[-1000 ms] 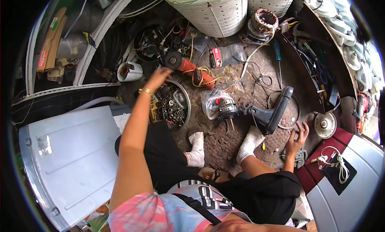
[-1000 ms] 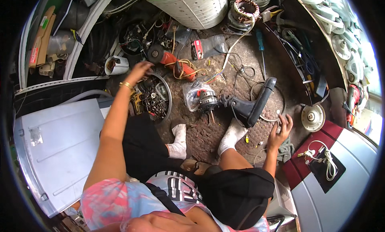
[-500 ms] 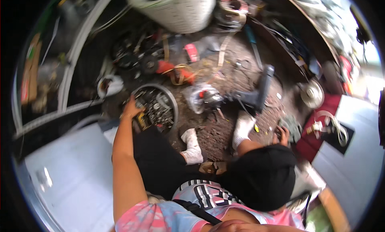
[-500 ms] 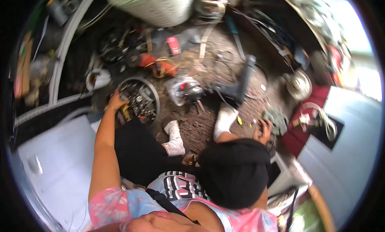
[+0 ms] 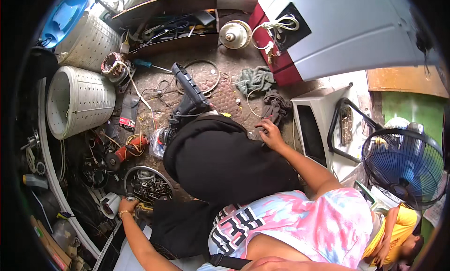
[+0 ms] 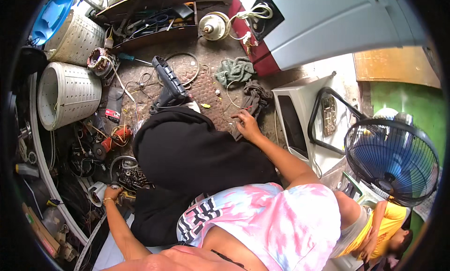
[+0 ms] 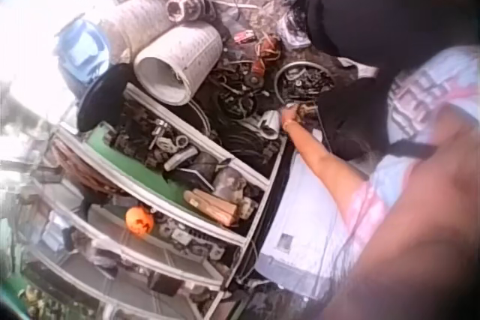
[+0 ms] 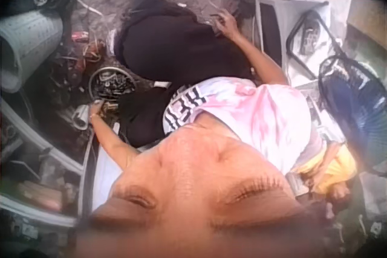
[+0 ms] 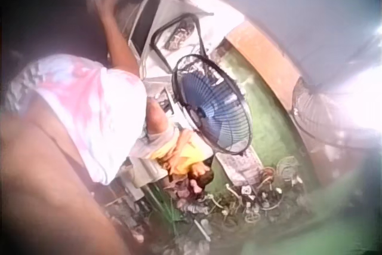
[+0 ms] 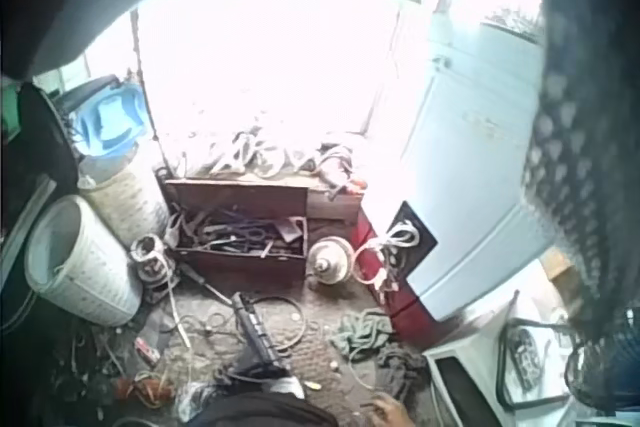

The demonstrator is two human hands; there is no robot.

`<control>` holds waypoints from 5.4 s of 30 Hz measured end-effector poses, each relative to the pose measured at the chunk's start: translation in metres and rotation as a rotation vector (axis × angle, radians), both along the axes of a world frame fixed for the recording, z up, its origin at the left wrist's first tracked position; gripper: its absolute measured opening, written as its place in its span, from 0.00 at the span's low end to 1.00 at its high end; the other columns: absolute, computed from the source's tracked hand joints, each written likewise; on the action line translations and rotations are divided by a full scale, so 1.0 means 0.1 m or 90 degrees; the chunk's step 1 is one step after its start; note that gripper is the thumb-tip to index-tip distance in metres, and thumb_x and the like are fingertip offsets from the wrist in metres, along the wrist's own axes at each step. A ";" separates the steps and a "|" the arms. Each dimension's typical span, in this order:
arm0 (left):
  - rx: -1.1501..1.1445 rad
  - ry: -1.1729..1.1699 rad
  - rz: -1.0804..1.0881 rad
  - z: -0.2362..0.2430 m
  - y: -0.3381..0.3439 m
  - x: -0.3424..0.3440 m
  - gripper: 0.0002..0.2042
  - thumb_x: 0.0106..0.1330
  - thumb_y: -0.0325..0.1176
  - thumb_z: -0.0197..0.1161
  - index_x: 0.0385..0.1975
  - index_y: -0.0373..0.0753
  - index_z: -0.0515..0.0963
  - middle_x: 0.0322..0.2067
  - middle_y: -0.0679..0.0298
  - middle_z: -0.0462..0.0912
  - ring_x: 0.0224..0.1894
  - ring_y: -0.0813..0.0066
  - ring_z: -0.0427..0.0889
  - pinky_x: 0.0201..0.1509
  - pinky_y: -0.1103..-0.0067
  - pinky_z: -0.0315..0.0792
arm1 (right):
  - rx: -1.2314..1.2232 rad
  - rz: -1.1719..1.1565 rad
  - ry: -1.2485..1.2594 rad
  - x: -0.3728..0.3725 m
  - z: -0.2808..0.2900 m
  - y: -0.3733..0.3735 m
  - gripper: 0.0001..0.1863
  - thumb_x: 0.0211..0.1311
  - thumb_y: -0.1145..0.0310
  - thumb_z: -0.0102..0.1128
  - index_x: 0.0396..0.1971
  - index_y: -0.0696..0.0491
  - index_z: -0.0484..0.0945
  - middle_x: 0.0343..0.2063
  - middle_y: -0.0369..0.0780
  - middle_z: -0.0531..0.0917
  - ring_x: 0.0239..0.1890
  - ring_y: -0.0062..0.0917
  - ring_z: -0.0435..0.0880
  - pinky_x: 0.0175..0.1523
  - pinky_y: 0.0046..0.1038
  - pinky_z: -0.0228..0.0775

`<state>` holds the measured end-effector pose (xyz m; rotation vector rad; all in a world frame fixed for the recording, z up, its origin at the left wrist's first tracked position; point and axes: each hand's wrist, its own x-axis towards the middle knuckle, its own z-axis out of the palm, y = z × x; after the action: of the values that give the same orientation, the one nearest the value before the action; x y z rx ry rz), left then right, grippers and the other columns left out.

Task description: The person sets aside an angle grinder, sorts fan blades and grilles, and works on a fan housing by driving screws with a power drill and cutting wires with scissors.

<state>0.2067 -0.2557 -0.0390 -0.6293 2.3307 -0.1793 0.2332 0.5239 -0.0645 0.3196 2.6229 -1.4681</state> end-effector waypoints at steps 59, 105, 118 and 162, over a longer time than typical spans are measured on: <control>0.514 0.321 -0.057 -0.93 5.00 -2.28 0.51 0.52 0.50 0.67 0.75 0.37 0.50 0.62 0.46 0.74 0.64 0.47 0.73 0.70 0.50 0.57 | -0.437 -0.192 -0.111 -1.74 0.13 0.02 0.19 0.58 0.72 0.74 0.49 0.58 0.80 0.36 0.36 0.85 0.33 0.21 0.84 0.40 0.26 0.79; 0.801 0.200 0.197 -1.15 3.51 -2.35 0.24 0.75 0.30 0.54 0.69 0.32 0.66 0.66 0.55 0.72 0.68 0.68 0.69 0.73 0.75 0.59 | -0.495 0.094 -0.261 -2.33 -0.65 -0.56 0.33 0.53 0.68 0.79 0.58 0.58 0.74 0.51 0.38 0.83 0.54 0.23 0.79 0.63 0.29 0.71; 0.763 0.262 0.196 -1.14 3.59 -2.24 0.22 0.75 0.36 0.55 0.65 0.31 0.70 0.60 0.56 0.77 0.63 0.70 0.72 0.70 0.75 0.61 | -0.531 0.186 -0.315 -2.40 -0.62 -0.86 0.30 0.54 0.69 0.77 0.57 0.56 0.76 0.45 0.38 0.85 0.42 0.19 0.82 0.43 0.27 0.80; 0.761 0.306 0.224 -1.21 3.51 -2.17 0.23 0.75 0.37 0.57 0.65 0.32 0.70 0.57 0.53 0.80 0.58 0.68 0.79 0.64 0.74 0.69 | -0.256 0.526 -0.119 -2.15 -0.17 -0.99 0.26 0.46 0.67 0.80 0.48 0.53 0.82 0.47 0.42 0.85 0.49 0.33 0.83 0.59 0.33 0.73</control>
<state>-0.0106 0.0954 -0.1605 -0.4354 2.1677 1.5371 0.0181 0.4245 -0.0820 -0.5667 1.8579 -1.4733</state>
